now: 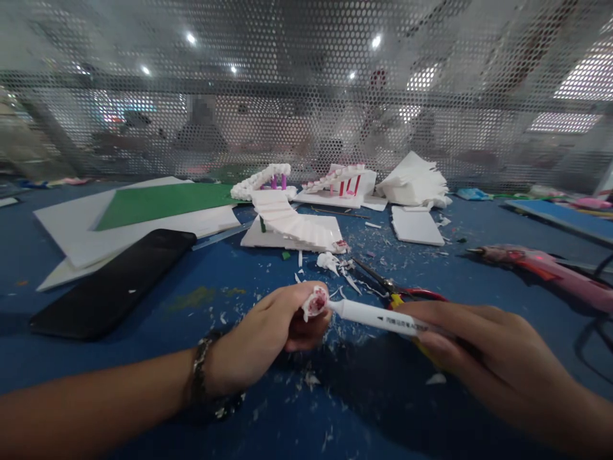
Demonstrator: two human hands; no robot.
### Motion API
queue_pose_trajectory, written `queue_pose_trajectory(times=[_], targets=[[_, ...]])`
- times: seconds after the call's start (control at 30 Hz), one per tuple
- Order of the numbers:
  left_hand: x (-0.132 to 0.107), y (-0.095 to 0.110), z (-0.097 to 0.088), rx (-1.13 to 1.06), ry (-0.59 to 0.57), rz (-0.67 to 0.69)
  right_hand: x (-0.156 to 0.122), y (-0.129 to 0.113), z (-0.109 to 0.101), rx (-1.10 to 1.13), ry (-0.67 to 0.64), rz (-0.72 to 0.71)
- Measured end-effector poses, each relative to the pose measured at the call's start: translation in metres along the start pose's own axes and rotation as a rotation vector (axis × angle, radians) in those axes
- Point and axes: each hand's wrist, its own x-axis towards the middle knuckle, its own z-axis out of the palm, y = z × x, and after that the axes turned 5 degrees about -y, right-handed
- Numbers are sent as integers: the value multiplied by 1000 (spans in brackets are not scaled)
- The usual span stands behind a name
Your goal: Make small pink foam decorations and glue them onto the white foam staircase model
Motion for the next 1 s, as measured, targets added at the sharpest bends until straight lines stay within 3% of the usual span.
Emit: queue_pose_trajectory(times=[0.33,0.53,0.73,0.9,1.0], targets=[[2,1,3,-77,69,-31,0,1,-2,-91,12,-14],[2,1,1,-100,-10,-8,0,1,-3,-84,6,-39],[0,1,2,-67,28,-9,1,1,-3,-89,17,-47],[0,-1,1,-58,-9,7,1,2,-3,-92,65,-29],[0,-1,1,-111,-10,18,0,3,-3,-78,29,-36]])
